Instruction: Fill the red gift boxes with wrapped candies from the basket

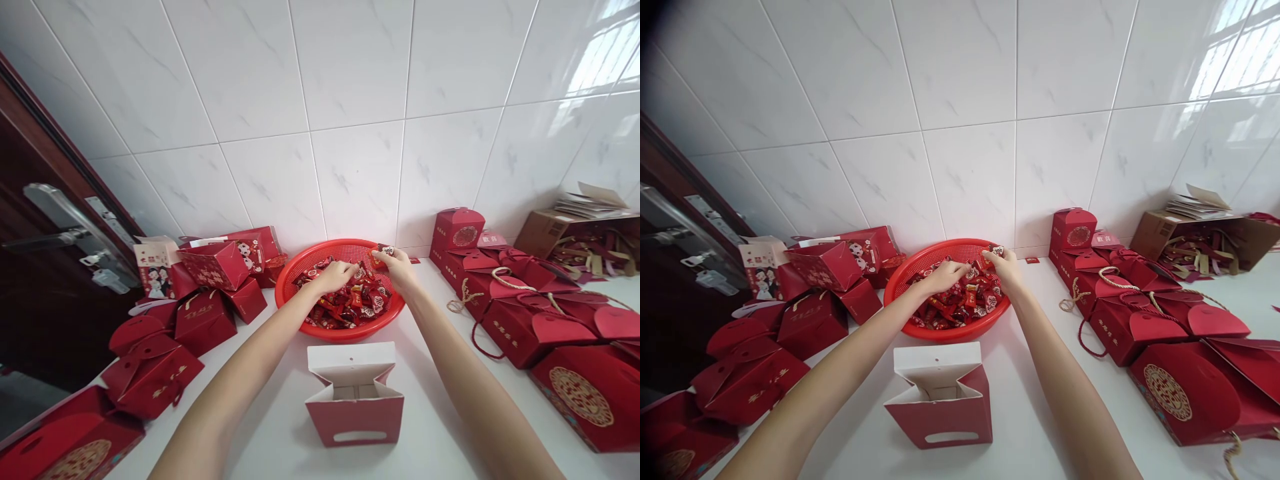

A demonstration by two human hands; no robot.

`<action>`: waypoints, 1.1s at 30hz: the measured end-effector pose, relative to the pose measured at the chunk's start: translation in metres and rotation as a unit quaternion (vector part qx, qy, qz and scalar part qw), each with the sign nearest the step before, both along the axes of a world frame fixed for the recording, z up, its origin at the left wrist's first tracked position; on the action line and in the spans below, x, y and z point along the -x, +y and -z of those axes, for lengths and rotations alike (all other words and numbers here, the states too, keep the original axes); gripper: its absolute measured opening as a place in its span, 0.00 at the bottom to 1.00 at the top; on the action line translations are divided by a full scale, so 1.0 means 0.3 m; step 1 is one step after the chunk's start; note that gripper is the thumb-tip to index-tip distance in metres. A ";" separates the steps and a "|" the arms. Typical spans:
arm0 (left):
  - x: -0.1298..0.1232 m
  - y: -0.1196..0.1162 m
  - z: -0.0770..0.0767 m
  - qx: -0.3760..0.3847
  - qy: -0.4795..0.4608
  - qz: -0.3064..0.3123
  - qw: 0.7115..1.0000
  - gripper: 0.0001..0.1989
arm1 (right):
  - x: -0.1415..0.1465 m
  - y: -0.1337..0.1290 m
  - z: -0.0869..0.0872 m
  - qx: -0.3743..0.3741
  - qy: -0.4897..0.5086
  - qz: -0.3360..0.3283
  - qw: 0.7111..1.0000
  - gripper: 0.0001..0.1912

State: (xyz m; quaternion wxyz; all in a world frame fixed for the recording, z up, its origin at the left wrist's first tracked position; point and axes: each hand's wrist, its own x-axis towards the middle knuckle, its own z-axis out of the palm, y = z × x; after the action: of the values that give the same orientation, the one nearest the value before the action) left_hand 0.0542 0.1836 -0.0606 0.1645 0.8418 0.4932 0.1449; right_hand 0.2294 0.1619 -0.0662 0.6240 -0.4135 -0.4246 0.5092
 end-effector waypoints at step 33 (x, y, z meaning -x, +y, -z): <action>-0.092 -0.034 0.090 -0.039 0.218 0.226 0.949 0.33 | 0.003 -0.002 0.007 0.004 0.002 -0.001 1.000 0.16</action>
State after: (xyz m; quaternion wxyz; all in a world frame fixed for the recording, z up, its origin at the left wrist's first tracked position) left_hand 0.0818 0.1735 -0.0876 0.0485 0.9480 0.3079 -0.0646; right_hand 0.2286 0.1612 -0.0684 0.6228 -0.4144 -0.4218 0.5123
